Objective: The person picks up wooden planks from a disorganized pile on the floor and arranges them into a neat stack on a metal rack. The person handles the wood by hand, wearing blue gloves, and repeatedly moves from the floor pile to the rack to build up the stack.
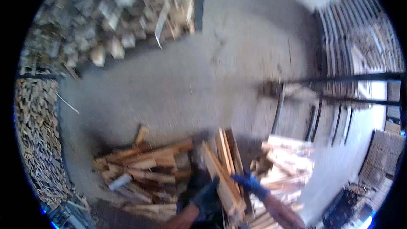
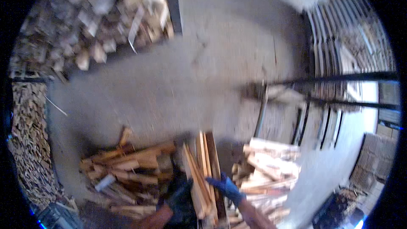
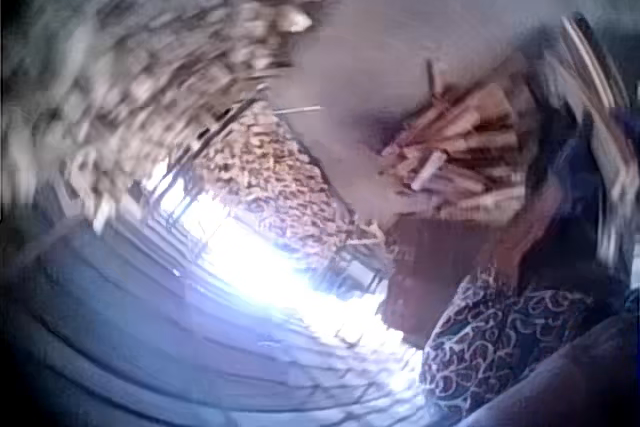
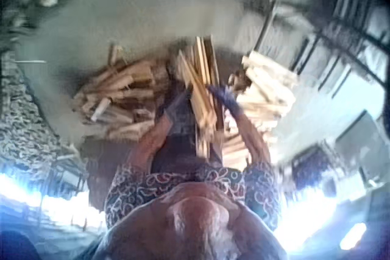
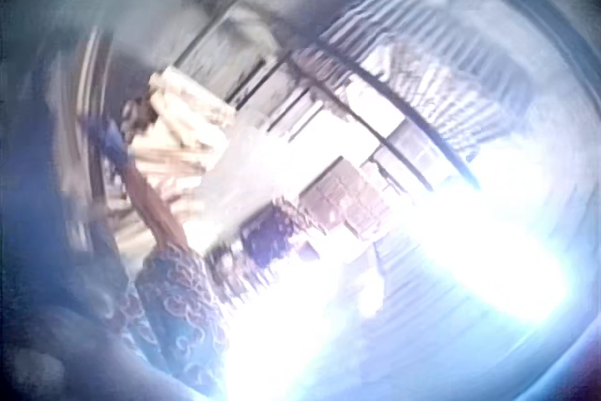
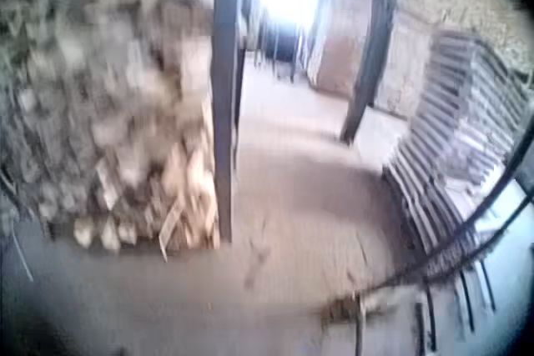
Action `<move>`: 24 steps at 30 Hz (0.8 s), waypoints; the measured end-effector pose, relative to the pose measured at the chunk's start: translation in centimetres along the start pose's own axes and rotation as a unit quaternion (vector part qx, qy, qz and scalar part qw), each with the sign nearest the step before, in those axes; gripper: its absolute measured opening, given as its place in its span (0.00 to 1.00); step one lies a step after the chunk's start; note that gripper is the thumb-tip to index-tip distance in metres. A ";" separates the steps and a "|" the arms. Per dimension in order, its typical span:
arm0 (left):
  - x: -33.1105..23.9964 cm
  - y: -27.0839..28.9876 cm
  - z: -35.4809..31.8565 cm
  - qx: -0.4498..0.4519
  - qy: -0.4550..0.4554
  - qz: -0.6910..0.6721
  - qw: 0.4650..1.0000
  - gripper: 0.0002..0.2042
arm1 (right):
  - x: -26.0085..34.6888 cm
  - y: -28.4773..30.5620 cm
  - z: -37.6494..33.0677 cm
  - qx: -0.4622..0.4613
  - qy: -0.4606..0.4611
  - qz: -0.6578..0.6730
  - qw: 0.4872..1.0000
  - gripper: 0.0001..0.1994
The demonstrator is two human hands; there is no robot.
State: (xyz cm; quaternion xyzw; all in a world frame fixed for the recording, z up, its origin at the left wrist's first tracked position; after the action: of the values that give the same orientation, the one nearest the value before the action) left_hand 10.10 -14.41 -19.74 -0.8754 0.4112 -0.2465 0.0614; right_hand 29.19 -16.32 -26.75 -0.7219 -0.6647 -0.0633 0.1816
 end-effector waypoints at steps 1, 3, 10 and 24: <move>0.3 -0.8 -2.4 -0.054 -0.121 0.055 0.990 0.24 | 0.9 -0.6 -1.1 -0.030 -0.013 -0.055 0.998 0.24; 0.8 -1.8 -7.7 -0.193 -0.291 0.174 0.921 0.16 | 4.1 -1.2 -4.4 0.014 0.060 -0.114 0.992 0.30; -3.8 -4.8 -22.1 -0.063 -0.509 0.173 0.841 0.19 | 20.5 -9.8 -12.4 0.179 0.220 -0.324 0.902 0.25; -8.8 -12.1 -46.8 -0.023 -0.752 0.216 0.623 0.24 | 44.6 -30.1 -35.3 0.274 0.602 -0.271 0.699 0.49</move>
State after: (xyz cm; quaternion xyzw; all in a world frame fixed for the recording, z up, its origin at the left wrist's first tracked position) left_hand -8.83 4.57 21.46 -0.6431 0.4049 0.5274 0.3800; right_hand 9.69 14.73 26.11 -0.2361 -0.5684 -0.3464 0.7079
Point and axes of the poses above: each hand's wrist, its own z-axis towards the middle knuckle, its own y-axis out of the back of the hand, x = y × z, the point moved 2 cm from there along z, towards the middle knuckle, and after that the axes turned 7 degrees about -x, right-handed, at the moved point
